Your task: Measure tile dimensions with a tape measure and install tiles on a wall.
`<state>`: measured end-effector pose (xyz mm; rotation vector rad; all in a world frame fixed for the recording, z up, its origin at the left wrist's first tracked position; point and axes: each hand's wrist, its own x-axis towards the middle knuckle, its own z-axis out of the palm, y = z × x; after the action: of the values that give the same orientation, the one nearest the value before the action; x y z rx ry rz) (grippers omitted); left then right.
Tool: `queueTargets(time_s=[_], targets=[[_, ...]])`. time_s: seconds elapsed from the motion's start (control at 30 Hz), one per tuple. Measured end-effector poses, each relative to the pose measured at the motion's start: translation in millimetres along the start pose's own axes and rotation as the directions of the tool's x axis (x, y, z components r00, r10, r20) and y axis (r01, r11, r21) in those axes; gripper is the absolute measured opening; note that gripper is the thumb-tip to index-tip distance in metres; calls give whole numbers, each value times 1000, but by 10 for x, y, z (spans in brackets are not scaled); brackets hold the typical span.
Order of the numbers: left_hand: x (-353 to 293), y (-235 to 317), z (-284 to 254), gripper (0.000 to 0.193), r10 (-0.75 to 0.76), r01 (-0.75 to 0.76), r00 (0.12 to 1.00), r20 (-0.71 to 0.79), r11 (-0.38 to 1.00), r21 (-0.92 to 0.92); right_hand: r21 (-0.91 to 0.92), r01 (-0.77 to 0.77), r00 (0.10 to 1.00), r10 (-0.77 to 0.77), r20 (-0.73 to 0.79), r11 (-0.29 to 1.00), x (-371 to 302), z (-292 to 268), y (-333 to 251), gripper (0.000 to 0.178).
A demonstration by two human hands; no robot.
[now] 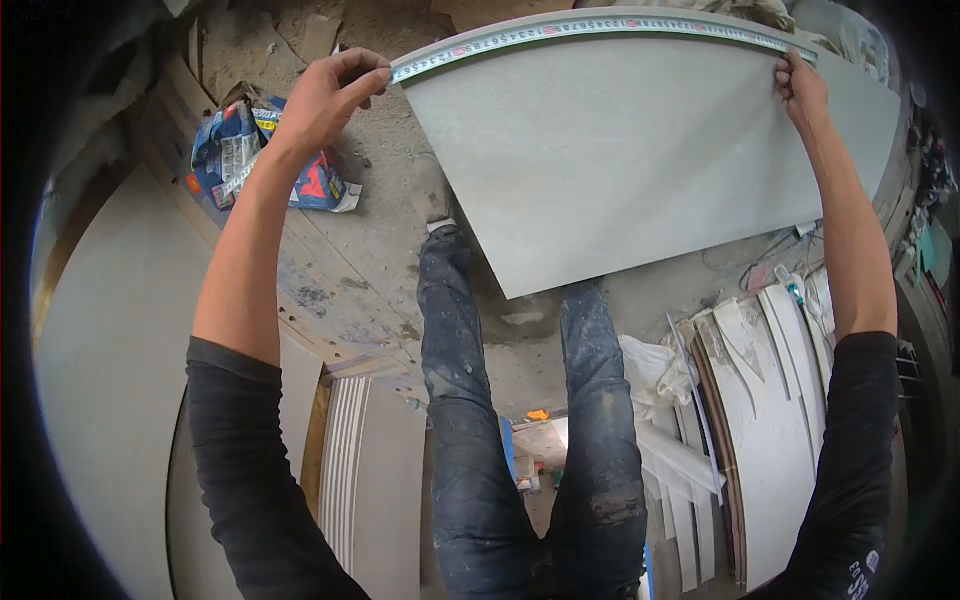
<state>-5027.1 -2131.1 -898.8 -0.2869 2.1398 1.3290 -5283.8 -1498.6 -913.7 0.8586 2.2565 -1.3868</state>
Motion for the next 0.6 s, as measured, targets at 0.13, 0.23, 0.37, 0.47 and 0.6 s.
queueTargets(time_s=[0.13, 0.23, 0.37, 0.47, 0.6], targets=[[-15, 47, -6, 34, -42, 42, 999, 1, 999, 6, -6, -8, 1000, 8, -15, 1000, 40, 30, -52, 22], [-21, 33, -10, 34, -47, 47, 999, 3, 999, -4, 55, -38, 999, 38, -2, 998, 60, 55, -83, 21], [-7, 41, 4, 31, -33, 34, 999, 9, 999, -14, 8, -21, 999, 22, -33, 1000, 20, 89, -85, 21], [3, 19, -12, 31, -37, 37, 999, 33, 999, -18, 28, -22, 1000, 23, -7, 999, 28, 64, -89, 22], [27, -8, -32, 31, -10, 11, 999, 30, 1000, -27, 10, -30, 1000, 30, -7, 1000, 31, 58, -68, 22]])
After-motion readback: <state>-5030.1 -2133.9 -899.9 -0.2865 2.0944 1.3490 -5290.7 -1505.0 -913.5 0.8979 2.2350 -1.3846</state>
